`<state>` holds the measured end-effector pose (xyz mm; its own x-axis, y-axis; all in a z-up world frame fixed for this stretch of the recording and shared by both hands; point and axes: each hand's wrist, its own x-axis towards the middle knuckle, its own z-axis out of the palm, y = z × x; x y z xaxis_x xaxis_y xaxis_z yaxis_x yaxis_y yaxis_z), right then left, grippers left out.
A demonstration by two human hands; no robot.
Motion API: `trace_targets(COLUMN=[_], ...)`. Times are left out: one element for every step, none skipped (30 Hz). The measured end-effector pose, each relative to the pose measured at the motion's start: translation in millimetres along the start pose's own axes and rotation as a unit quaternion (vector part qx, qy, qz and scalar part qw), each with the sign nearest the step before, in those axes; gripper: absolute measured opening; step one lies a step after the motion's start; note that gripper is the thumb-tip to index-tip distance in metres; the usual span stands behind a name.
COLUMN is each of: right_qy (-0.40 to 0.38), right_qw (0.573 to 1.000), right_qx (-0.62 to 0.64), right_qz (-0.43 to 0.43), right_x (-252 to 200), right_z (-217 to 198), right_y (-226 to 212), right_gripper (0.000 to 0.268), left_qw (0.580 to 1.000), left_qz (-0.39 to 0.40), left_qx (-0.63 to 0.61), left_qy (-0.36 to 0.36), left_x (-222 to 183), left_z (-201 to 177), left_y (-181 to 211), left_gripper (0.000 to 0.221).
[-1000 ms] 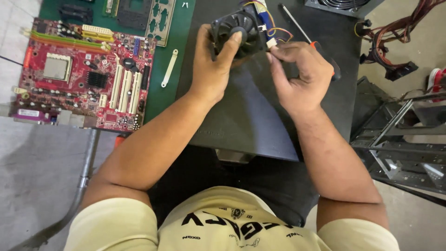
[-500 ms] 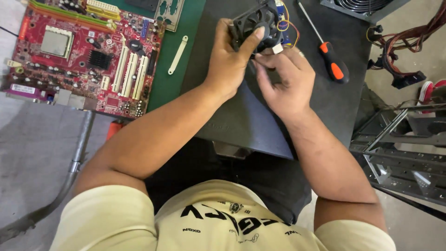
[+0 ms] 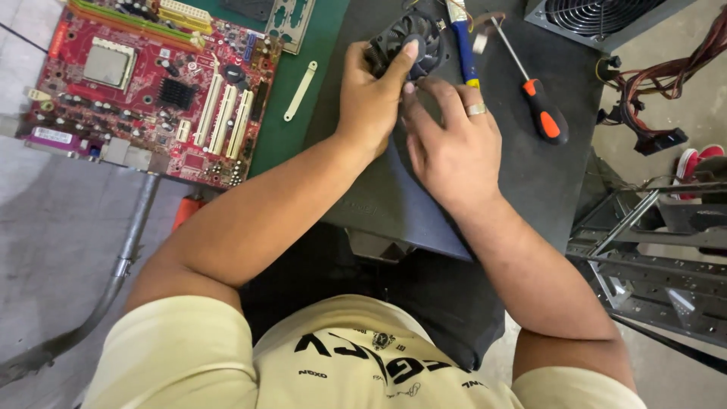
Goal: Assembling a CPU cooler by attaching a fan to a heatsink using a screwdriver on a repair bench.
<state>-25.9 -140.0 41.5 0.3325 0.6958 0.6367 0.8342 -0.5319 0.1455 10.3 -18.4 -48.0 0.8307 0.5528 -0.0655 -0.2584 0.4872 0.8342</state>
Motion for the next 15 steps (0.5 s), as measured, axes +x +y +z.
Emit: trace_targets(right_qy=[-0.009, -0.008, -0.03, -0.051, -0.049, -0.021, 0.007, 0.009, 0.029, 0.047, 0.046, -0.019, -0.084, -0.084, -0.158], right_qw=[1.0, 1.0, 0.998, 0.991, 0.991, 0.984, 0.973, 0.973, 0.982, 0.987, 0.987, 0.991, 0.983, 0.983, 0.966], right_qx=[-0.025, -0.026, 0.048, 0.121, 0.119, 0.175, 0.229, 0.228, 0.178, 0.129, 0.13, 0.057, -0.017, -0.017, -0.057], right_qz=[0.004, 0.004, 0.018, 0.032, 0.032, 0.032, 0.031, 0.03, 0.056, 0.083, 0.083, 0.123, 0.161, 0.163, 0.196], right_x=[-1.2, -3.9, -6.6, -9.0, -8.6, -8.1, -7.4, -14.9, -22.3, -30.6, -37.9, -45.3, -52.6, -64.4, -76.2], right_z=[0.1, 1.2, 2.1, 3.0, 0.4, -2.0, -4.2, -4.9, -5.3, -6.0, -11.8, -17.9, -24.1, -21.0, -18.0], right_y=[-1.0, 2.2, 5.6, 9.0, 14.4, 19.4, 24.3, 39.3, 54.2, 68.3, 80.7, 92.7, 104.8, 112.0, 119.2], right_gripper=[0.016, 0.016, 0.022, 0.031, 0.031, 0.018, 0.017, 0.017, 0.013, 0.01, 0.01, 0.011, 0.019, 0.019, 0.032], left_qw=[1.0, 1.0, 1.0, 1.0, 1.0, 0.999, 0.997, 0.997, 0.996, 0.995, 0.995, 0.995, 0.994, 0.994, 0.992], left_qz=[-0.005, -0.004, 0.004, 0.011, 0.013, 0.0, -0.012, -0.011, -0.025, -0.04, -0.041, -0.039, -0.037, -0.038, -0.024], left_qx=[0.003, 0.002, -0.005, -0.011, -0.011, -0.036, -0.061, -0.062, -0.074, -0.086, -0.086, -0.085, -0.085, -0.084, -0.092], left_qy=[0.01, 0.009, 0.001, -0.009, -0.011, -0.022, -0.034, -0.035, -0.037, -0.037, -0.036, -0.045, -0.054, -0.056, -0.077], left_x=[1.1, 0.3, -0.4, -0.7, -1.3, -1.7, -2.0, -1.3, -0.6, -1.5, -1.3, -1.2, -1.1, 0.1, 1.3], left_z=[-0.5, -0.4, 0.0, 0.6, 2.9, 4.8, 6.5, 6.4, 6.1, 4.8, 4.4, 4.0, 3.7, 2.4, 1.2], left_y=[-0.5, 1.4, 3.4, 5.7, 6.8, 8.1, 9.5, 13.0, 16.4, 19.2, 22.2, 25.2, 28.3, 25.9, 23.5], left_gripper=[0.045, 0.045, 0.044, 0.043, 0.043, 0.045, 0.047, 0.047, 0.048, 0.05, 0.05, 0.052, 0.053, 0.053, 0.053])
